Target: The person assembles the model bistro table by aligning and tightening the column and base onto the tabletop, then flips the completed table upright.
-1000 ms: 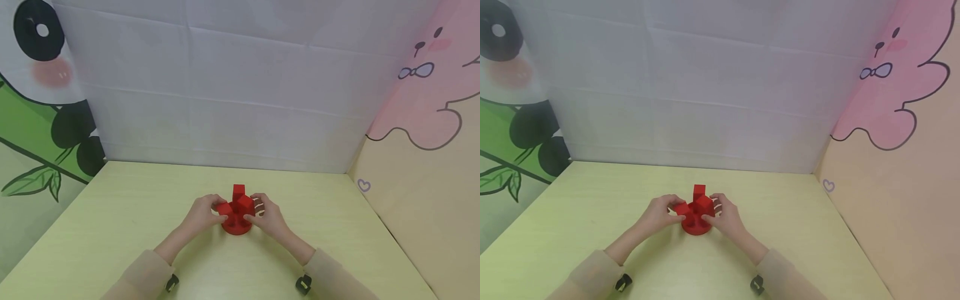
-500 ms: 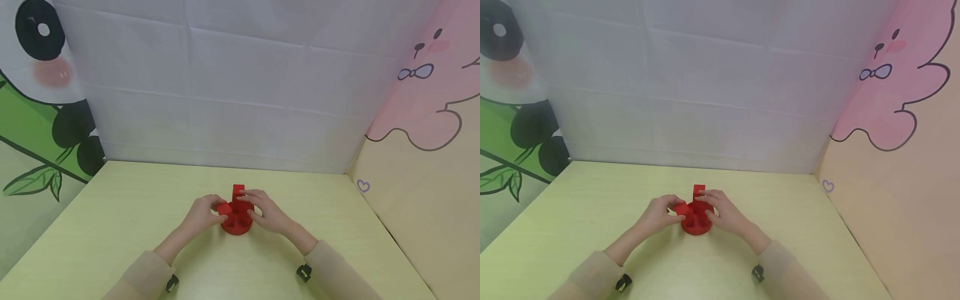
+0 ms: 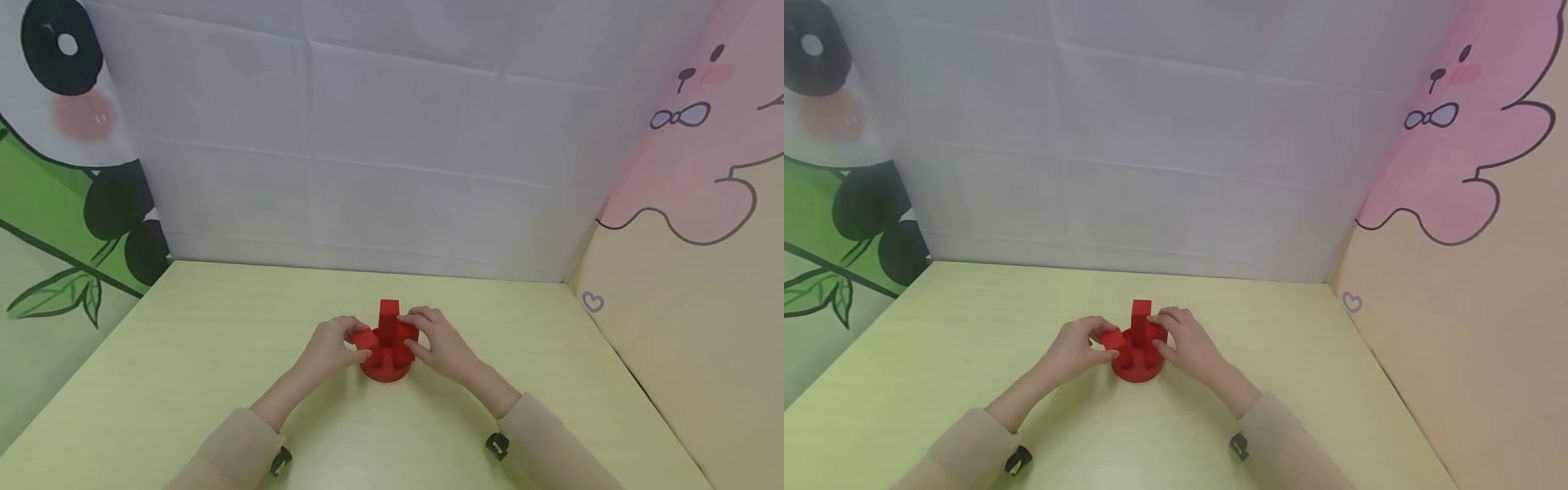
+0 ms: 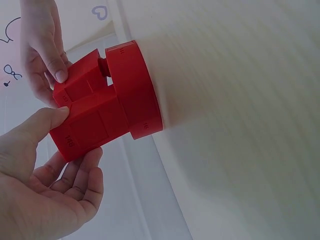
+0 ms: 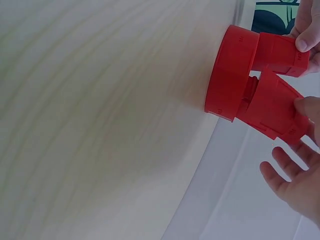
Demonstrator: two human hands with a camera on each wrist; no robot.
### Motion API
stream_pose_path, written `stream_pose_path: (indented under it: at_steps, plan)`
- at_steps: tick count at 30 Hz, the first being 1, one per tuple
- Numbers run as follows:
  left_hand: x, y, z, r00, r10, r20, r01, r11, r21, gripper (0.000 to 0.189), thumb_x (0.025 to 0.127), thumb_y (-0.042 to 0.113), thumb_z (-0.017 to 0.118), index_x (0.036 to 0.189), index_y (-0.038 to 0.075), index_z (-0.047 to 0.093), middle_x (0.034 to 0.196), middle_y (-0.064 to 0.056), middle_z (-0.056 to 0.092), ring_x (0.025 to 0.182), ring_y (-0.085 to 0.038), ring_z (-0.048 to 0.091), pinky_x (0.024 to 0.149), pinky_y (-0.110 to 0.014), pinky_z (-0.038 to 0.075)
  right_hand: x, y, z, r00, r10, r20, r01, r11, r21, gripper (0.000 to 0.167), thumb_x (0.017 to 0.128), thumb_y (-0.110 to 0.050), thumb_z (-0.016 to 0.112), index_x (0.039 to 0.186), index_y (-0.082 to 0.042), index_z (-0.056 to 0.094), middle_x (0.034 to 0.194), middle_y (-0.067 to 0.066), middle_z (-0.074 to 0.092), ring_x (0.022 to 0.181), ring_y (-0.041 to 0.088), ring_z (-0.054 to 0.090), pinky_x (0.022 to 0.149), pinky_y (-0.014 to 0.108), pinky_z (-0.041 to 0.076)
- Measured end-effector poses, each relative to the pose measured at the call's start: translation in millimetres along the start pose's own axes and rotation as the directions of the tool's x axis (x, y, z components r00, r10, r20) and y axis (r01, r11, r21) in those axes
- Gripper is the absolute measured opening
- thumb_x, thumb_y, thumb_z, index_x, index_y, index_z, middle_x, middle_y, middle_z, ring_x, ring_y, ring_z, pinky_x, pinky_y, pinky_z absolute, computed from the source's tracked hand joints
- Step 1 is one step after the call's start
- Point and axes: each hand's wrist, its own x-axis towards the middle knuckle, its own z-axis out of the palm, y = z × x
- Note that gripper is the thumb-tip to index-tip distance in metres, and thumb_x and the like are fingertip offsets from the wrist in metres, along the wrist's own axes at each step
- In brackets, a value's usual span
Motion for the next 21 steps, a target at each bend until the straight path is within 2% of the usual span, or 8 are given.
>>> stream_pose_path:
  at_steps: [5,11,15,21]
  plan:
    - [0.0,0.5,-0.3,1.0,-0.001,-0.003,0.001,1.0,0.003,0.034,0.073,0.01,0.08,0.105,0.008,0.068,0.09,0.004,0.065,0.083,-0.018,0.06,0.066,-0.024,0.05,-0.3,-0.8,1.4,0.997,0.049,-0.058,-0.052,0.996,-0.066,0.04,0.081,-0.021,0.076,0.117,-0.01,0.062,0.108,0.003,0.057,0.101,0.019,0.052,0.084,0.03,0.052]
    - [0.3,0.8,0.1,1.0,-0.009,-0.004,0.009,1.0,0.007,0.034,0.073,0.01,0.08,0.105,0.009,0.068,0.09,0.004,0.065,0.083,-0.018,0.06,0.066,-0.024,0.051,-2.0,-1.3,3.9,0.989,0.115,-0.09,-0.118,0.992,-0.035,0.041,0.076,-0.024,0.079,0.109,-0.008,0.061,0.097,0.0,0.056,0.091,0.013,0.052,0.076,0.024,0.052]
    - [1.0,-0.5,1.1,1.0,-0.007,-0.005,0.007,1.0,0.004,0.034,0.073,0.011,0.08,0.104,0.009,0.068,0.091,0.004,0.065,0.085,-0.02,0.061,0.066,-0.024,0.051,-3.5,-3.1,4.6,0.979,0.185,-0.082,-0.184,0.983,0.012,0.042,0.075,-0.026,0.08,0.105,-0.007,0.058,0.093,0.0,0.054,0.086,0.012,0.051,0.072,0.023,0.051]
    - [1.1,-1.2,2.2,1.0,-0.001,-0.007,0.001,1.0,0.003,0.034,0.073,0.01,0.08,0.104,0.009,0.067,0.091,0.004,0.065,0.085,-0.021,0.061,0.065,-0.024,0.051,-3.7,-5.5,3.6,0.966,0.256,-0.036,-0.256,0.967,0.009,0.047,0.075,-0.033,0.08,0.108,-0.01,0.056,0.093,-0.002,0.05,0.087,0.018,0.053,0.071,0.023,0.05]
